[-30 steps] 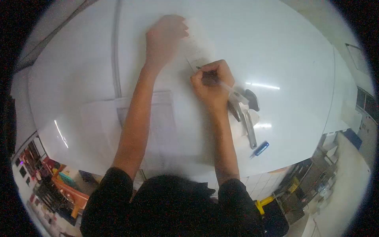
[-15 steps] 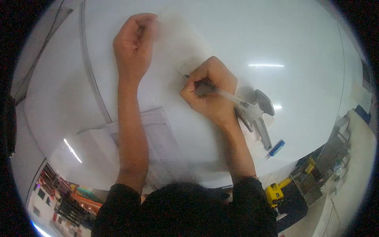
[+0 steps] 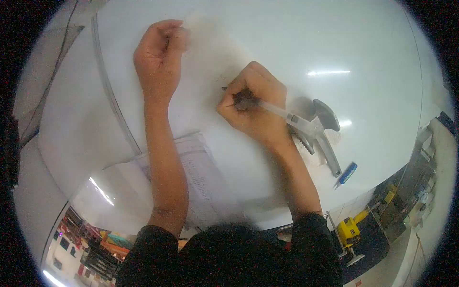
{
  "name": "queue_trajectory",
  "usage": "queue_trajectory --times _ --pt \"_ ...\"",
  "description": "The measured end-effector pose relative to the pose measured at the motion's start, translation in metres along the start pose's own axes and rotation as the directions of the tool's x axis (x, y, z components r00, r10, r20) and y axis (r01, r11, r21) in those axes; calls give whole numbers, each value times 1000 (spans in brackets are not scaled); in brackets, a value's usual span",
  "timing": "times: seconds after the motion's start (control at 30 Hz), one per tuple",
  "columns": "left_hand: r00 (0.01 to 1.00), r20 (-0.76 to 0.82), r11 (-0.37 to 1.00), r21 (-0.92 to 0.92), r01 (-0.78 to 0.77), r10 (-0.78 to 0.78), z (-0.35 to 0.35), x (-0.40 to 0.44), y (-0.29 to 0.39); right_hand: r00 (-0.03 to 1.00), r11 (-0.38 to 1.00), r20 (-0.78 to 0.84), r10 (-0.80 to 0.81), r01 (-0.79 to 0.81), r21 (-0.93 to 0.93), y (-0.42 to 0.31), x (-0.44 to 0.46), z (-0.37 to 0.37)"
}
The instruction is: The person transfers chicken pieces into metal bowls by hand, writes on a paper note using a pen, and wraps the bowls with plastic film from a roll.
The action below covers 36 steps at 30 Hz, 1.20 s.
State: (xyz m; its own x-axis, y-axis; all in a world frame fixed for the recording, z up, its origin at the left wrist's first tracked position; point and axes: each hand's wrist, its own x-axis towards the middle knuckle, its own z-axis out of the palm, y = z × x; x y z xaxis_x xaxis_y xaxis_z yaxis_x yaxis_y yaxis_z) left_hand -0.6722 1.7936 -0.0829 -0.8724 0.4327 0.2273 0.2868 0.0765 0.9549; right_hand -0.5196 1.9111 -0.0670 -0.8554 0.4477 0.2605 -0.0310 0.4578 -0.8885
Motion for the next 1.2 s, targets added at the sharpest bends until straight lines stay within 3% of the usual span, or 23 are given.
queue_trajectory --times 0.27,0.53,1.0,1.1,1.2 --pt "996 -39 995 70 -74 77 1 3 -1 999 999 -19 37 -36 11 -3 0 -1" --pt "1000 -6 1000 2 23 -23 0 1 0 999 999 -7 32 -32 -10 -1 0 0" --pt "998 -59 1000 31 -6 8 1 2 3 1000 999 -2 2 -2 -48 -2 0 -1" --pt "998 -63 1000 21 -8 9 1 3 2 998 1000 -63 12 -10 28 -1 -3 -1" --pt "998 -65 999 37 -23 25 0 2 1 1000 1000 10 -2 2 -29 0 -5 -4"
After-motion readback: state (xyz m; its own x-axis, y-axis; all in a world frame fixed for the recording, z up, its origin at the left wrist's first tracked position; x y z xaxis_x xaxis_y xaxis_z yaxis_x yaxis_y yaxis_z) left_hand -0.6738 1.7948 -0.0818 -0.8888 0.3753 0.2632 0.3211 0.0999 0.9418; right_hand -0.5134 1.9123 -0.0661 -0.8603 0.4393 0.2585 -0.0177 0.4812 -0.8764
